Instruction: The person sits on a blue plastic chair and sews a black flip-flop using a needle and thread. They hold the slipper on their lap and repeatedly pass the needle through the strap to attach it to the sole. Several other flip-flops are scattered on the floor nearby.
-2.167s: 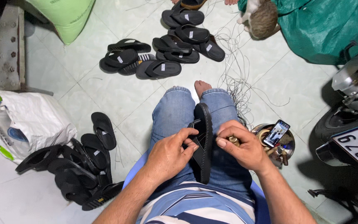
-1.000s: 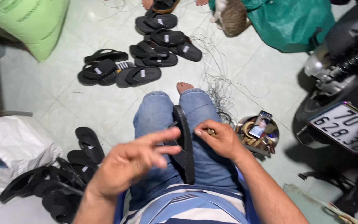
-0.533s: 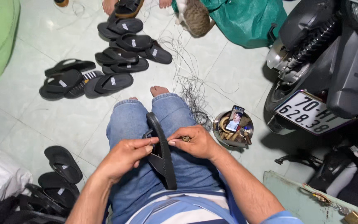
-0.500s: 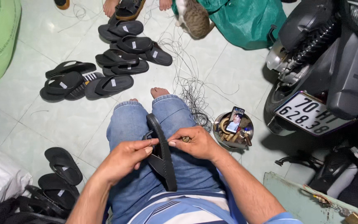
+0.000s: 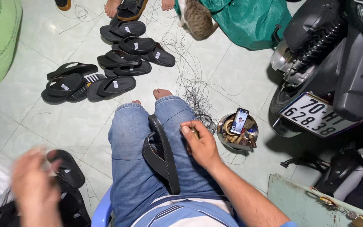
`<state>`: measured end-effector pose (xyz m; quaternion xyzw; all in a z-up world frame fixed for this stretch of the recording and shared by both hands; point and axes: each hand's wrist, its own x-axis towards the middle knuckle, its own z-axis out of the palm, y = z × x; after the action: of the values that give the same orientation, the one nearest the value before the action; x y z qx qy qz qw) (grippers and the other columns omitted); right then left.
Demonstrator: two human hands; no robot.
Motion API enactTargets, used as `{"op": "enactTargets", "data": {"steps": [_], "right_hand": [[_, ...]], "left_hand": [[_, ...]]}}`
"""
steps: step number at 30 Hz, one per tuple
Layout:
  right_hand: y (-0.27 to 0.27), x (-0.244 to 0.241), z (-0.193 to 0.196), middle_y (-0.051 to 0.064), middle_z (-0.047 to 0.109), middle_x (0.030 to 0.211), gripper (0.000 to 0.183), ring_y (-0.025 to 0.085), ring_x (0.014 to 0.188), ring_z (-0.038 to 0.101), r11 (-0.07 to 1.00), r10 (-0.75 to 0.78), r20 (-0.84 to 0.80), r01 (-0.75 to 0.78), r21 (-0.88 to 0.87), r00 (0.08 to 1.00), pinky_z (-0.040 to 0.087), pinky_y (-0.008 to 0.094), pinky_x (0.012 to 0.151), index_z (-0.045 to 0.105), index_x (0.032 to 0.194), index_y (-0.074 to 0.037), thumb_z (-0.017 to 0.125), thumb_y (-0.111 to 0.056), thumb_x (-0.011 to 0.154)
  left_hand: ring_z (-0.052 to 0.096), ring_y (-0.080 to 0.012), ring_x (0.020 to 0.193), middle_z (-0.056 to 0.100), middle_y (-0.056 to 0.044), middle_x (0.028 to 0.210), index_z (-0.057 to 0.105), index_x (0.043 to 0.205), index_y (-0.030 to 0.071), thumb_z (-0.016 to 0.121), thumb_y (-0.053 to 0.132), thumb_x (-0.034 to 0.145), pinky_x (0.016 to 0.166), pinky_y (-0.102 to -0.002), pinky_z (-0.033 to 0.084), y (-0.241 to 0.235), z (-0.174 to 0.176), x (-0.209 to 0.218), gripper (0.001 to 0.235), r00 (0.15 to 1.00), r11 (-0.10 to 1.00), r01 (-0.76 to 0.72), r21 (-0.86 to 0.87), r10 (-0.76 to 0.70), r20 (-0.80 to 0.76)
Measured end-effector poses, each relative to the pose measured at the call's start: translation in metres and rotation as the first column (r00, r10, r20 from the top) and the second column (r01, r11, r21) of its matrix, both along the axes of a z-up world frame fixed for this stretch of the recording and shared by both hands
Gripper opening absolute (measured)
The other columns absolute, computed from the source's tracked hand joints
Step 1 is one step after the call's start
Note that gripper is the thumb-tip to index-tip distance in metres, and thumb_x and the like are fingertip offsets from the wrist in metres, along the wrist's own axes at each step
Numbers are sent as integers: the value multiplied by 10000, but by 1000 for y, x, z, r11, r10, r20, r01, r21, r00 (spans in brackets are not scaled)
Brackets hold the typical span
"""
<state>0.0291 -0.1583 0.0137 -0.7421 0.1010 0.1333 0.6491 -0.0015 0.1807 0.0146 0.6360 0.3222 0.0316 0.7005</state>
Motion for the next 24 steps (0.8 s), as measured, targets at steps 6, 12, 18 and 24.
{"op": "enactTargets", "data": {"steps": [6, 12, 18, 24], "right_hand": [[0, 15, 2, 6, 659, 1077, 339, 110, 1027, 587, 968, 21, 76, -1, -250, 997, 416, 254, 931, 626, 1076, -116, 541, -354, 850], [12, 112, 51, 62, 595, 1171, 333, 283, 1007, 603, 721, 552, 390, -186, -668, 737, 481, 427, 781, 519, 1165, -151, 449, -366, 920], [11, 165, 55, 130, 632, 1004, 316, 331, 883, 596, 459, 705, 262, -141, -877, 659, 465, 490, 642, 525, 1088, -84, 465, -344, 918], [19, 158, 71, 158, 603, 913, 283, 337, 787, 601, 297, 717, 76, -205, -932, 693, 504, 487, 577, 526, 1028, -77, 483, -341, 936]], "left_hand": [[580, -294, 940, 566, -212, 1032, 500, 1174, -101, 606, -23, 1182, 871, -356, 427, -47, 35, -37, 132, 950, 550, -266, 792, 10, 313], [611, -195, 920, 654, -41, 996, 630, 1043, 121, 474, 307, 886, 833, -319, 450, -218, 102, -21, 289, 435, 504, 778, 375, -863, 258], [462, -214, 1191, 430, -135, 1214, 410, 1312, 137, 529, 432, 790, 1017, -286, 337, -284, 144, -40, 611, 406, 447, 893, 58, -854, 326], [463, -41, 712, 515, 83, 805, 541, 1079, 292, 536, 518, 547, 676, -188, 371, -277, 167, -27, 577, 121, 149, 940, -306, -987, -108]]}}
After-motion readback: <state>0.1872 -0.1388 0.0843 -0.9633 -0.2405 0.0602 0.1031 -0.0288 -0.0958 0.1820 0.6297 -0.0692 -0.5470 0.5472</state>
